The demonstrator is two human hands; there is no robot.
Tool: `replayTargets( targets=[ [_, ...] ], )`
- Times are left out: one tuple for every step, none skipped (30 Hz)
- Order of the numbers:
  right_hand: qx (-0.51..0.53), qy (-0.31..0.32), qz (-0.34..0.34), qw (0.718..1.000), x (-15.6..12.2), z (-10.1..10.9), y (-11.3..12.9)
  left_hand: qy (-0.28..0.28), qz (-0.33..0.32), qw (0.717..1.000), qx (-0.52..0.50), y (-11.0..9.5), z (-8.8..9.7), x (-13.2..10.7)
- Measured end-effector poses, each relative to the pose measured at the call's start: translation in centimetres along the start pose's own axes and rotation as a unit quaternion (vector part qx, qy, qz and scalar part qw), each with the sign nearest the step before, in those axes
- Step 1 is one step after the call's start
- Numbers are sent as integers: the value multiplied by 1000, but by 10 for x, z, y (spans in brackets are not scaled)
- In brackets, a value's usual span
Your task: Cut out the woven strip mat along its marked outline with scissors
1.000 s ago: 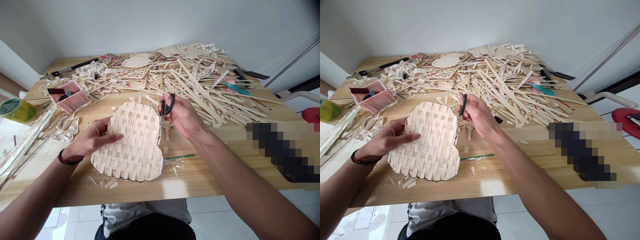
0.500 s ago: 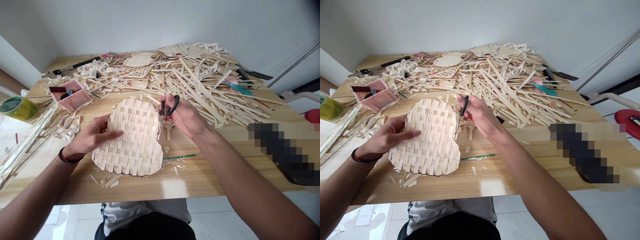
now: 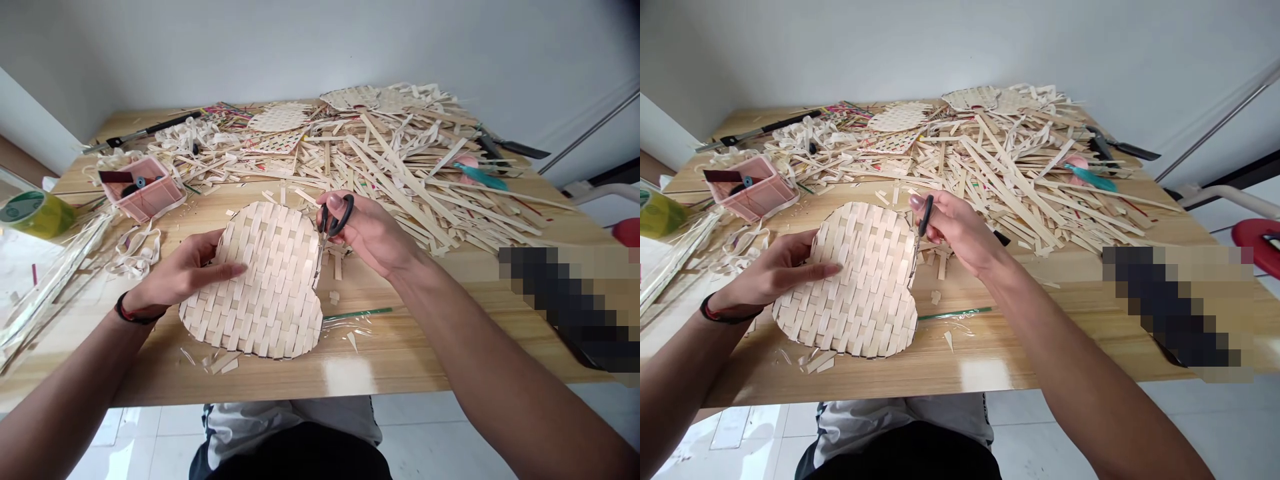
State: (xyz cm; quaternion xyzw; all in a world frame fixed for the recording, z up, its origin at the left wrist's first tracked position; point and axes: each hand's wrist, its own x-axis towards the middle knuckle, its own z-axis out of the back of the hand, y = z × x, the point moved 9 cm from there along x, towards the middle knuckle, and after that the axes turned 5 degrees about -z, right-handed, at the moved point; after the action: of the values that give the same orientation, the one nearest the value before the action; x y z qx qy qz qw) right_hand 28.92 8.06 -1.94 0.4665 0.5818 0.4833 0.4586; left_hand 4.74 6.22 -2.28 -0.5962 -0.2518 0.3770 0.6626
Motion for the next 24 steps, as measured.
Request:
replayTargets(
  targets=[
    [-4,4,0,1000,0,-1,-1,-1,-1,1000,2,0,0,0],
    [-7,6,1,1000,0,-1,-1,-3,-1,1000,3,0,0,0],
    [-10,8,4,1000,0,-2,0,-6,-1,1000,2,0,1,0],
    [-13,8,6,1000,0,-2,0,-7,-1,1000,1,0,1,0],
    [-16,7,7,1000,0,-2,0,-6,0,1000,-2,0,0,0],
    [-18,6,7,1000,0,-2,0,-4,2,1000,-6,1,-1,0],
    [-19,5,8,1000,0,-2,1,-3,5,1000,-9,1,-1,0],
    [-20,4,10,1000,0,-2,1,-1,8,1000,-10,1,-2,0],
    [-21,1,12,1000,0,-2,2,-1,9,1000,-10,2,-2,0],
    [-22,-2,14,1000,0,-1,2,-1,10,1000,-10,2,-2,0],
    [-24,-5,16,1000,0,-1,3,-2,10,1000,-10,2,-2,0],
    [-26,-7,18,999,0,-1,3,-1,10,1000,-9,2,-2,0],
    [-28,-10,21,999,0,0,3,-1,9,1000,-6,2,-2,0],
    [-29,-12,24,999,0,0,4,0,9,1000,-3,3,-1,0],
    [-29,-16,28,999,0,1,4,0,9,1000,0,3,-1,0],
    [-26,-19,31,999,0,1,4,-1,9,1000,2,3,-1,0],
    [-24,-23,34,999,0,1,5,-2,9,1000,2,3,-1,0],
    [-23,-26,36,999,0,1,5,-2,10,1000,0,4,-1,0],
    [-24,-29,36,999,0,1,5,-1,12,1000,-2,4,-1,-1],
    [-26,-30,36,999,0,1,5,-2,13,1000,-3,4,-1,-1],
    [-30,-31,35,998,-1,0,5,-3,14,1000,-4,4,-1,-1],
    [-33,-32,31,998,-1,0,4,-4,12,1000,-5,4,-1,-1],
    [-34,-31,26,999,-1,-1,3,-7,10,1000,-7,3,0,-1],
    [-35,-29,22,999,-1,-1,2,-9,7,1000,-9,3,0,-1]
  ],
)
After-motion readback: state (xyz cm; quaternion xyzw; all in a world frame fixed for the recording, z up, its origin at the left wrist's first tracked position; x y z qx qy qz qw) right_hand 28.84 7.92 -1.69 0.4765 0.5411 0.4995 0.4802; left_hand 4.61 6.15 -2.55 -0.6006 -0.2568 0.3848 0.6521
